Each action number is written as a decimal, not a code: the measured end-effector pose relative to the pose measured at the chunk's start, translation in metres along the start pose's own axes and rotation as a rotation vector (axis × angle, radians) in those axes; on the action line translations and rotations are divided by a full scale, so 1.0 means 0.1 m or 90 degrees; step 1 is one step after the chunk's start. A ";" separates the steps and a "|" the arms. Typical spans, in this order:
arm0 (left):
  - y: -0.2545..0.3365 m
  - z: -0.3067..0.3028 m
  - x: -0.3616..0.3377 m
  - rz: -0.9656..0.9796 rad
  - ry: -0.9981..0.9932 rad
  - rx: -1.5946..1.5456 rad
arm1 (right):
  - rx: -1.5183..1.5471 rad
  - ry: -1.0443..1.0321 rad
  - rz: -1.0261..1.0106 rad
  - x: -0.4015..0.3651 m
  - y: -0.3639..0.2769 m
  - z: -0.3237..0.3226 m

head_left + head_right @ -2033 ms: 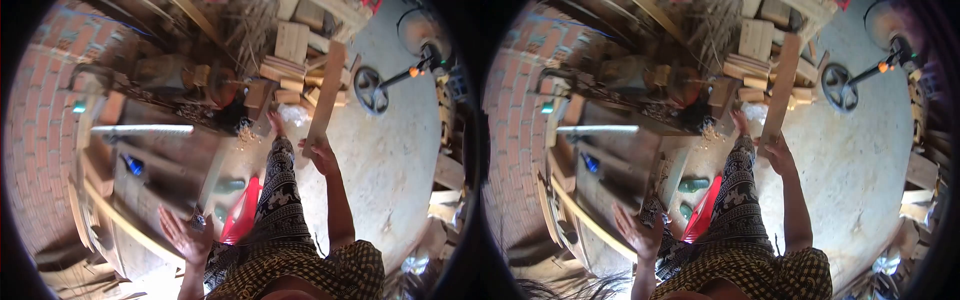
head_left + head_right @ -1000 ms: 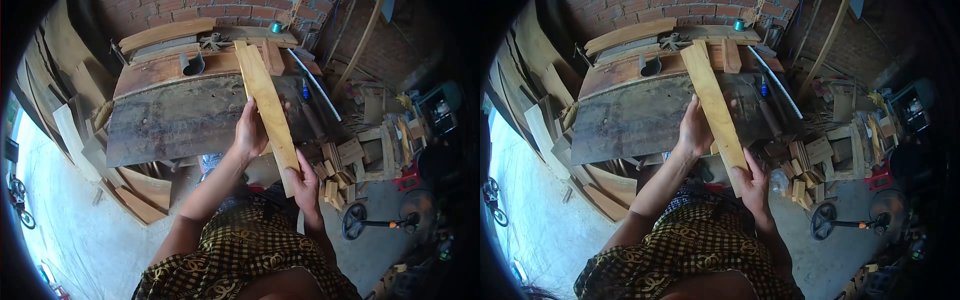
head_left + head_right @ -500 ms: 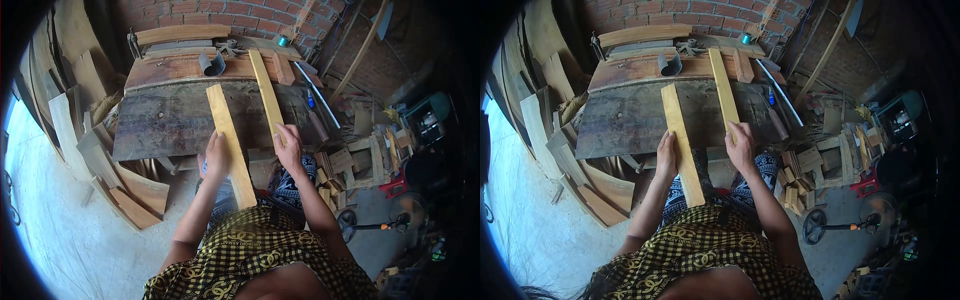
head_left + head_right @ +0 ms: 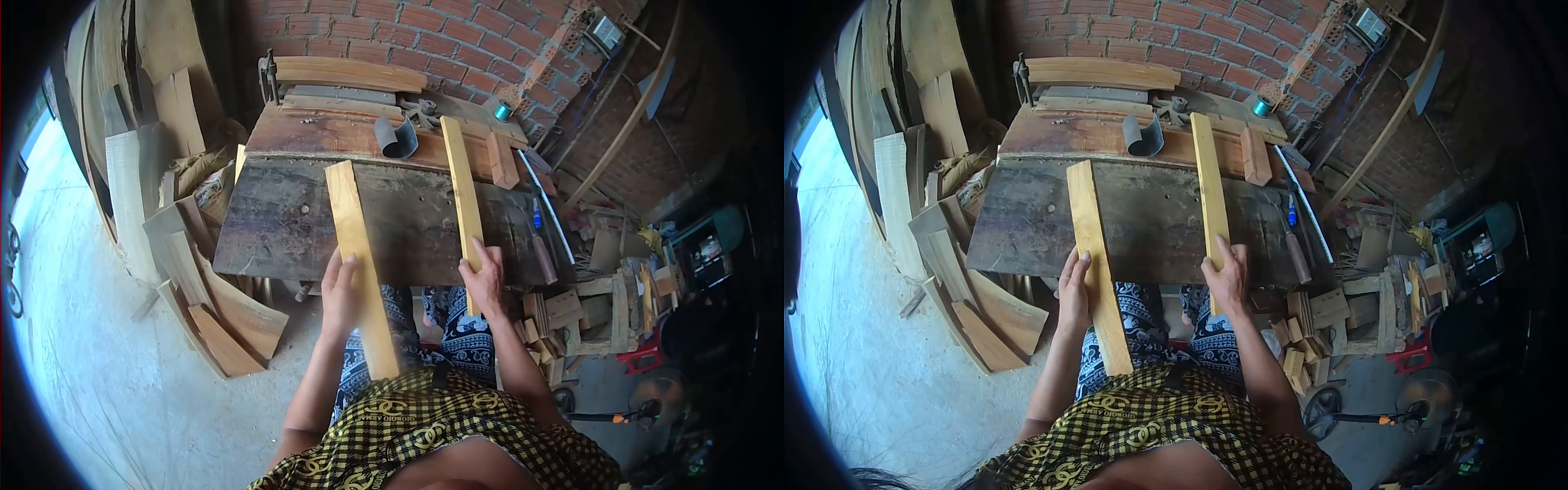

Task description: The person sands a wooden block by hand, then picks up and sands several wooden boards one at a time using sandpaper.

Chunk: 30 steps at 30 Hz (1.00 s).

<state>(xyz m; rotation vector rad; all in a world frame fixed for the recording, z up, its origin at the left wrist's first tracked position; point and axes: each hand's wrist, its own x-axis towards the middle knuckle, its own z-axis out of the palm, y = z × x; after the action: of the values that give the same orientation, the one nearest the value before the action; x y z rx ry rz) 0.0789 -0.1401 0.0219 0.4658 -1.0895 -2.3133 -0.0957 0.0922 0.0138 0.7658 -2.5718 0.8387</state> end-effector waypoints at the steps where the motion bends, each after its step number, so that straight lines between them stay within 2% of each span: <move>1: 0.05 0.01 0.03 -0.001 0.017 0.022 | -0.003 0.002 -0.020 -0.03 -0.07 0.03; 9: 0.07 0.22 0.43 0.007 -0.001 0.031 | 0.093 -0.056 -0.062 0.36 -0.58 0.47; 13: 0.01 0.29 0.60 0.014 0.008 0.072 | 0.054 -0.081 -0.084 0.46 -0.78 0.60; 17: -0.19 0.17 0.73 0.033 0.005 0.121 | 0.063 -0.117 -0.059 0.46 -0.88 0.55; 21: -0.10 0.27 0.72 0.028 0.025 0.200 | 0.100 -0.126 -0.069 0.44 -0.81 0.44; 23: -0.08 0.35 0.70 0.023 0.052 0.261 | 0.199 -0.154 -0.072 0.44 -0.82 0.28; 24: -0.14 0.38 0.72 0.032 0.041 0.241 | 0.195 -0.119 -0.133 0.43 -0.81 0.24; 25: -0.12 0.51 0.69 0.025 0.038 0.254 | 0.202 -0.119 -0.129 0.41 -0.83 0.17; 27: -0.30 0.74 0.75 0.082 -0.001 0.194 | 0.397 -0.230 -0.001 0.38 -0.85 0.04; 28: -0.40 0.87 0.81 0.115 -0.022 0.227 | 0.377 -0.179 -0.031 0.39 -0.81 0.03; 29: -0.48 1.01 0.87 0.148 -0.043 0.259 | 0.373 -0.165 0.026 0.40 -0.77 -0.02; 30: -0.48 1.16 0.94 0.090 -0.058 0.308 | 0.391 -0.133 0.047 0.45 -0.63 0.00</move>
<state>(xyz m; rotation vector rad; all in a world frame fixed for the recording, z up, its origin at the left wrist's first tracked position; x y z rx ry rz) -0.0703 -0.1017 0.0481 0.4442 -1.6795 -1.9554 -0.0948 0.0318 0.0626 0.9651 -2.5351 1.6942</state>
